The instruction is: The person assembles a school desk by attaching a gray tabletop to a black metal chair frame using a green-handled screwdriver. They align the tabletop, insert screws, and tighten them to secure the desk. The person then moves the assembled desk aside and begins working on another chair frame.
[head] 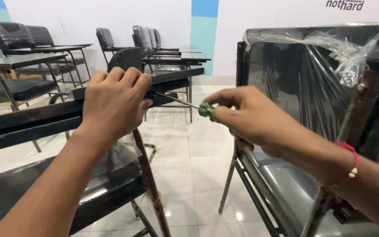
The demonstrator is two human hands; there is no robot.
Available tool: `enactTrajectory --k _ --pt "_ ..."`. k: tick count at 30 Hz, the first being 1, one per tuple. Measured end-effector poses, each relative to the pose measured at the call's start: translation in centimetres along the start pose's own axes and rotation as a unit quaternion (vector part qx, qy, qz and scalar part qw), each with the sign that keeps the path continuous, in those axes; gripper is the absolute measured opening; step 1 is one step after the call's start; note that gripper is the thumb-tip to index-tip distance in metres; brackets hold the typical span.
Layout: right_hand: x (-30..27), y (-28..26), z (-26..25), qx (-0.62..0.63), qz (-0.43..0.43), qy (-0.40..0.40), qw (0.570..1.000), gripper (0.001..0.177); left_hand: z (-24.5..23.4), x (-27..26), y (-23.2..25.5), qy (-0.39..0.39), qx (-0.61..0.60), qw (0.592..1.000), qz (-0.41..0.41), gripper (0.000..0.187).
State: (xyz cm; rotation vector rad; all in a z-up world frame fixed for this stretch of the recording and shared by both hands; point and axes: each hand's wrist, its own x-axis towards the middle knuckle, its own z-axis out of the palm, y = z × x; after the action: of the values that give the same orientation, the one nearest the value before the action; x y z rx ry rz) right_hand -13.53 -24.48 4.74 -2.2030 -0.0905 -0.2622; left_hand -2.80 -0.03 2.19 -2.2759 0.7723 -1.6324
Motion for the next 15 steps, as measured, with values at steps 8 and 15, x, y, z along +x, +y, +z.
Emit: enactTrajectory --k 8,15 --pt "-0.3 0.0 -0.2 -0.344 -0.36 0.099 0.861 0.039 1.8 1.1 3.0 -0.058 0.1 0.993 0.008 0.04" --pt "-0.9 -0.3 0.9 -0.472 -0.463 0.09 0.745 0.024 3.3 0.1 1.5 0.027 0.09 0.995 0.046 0.017"
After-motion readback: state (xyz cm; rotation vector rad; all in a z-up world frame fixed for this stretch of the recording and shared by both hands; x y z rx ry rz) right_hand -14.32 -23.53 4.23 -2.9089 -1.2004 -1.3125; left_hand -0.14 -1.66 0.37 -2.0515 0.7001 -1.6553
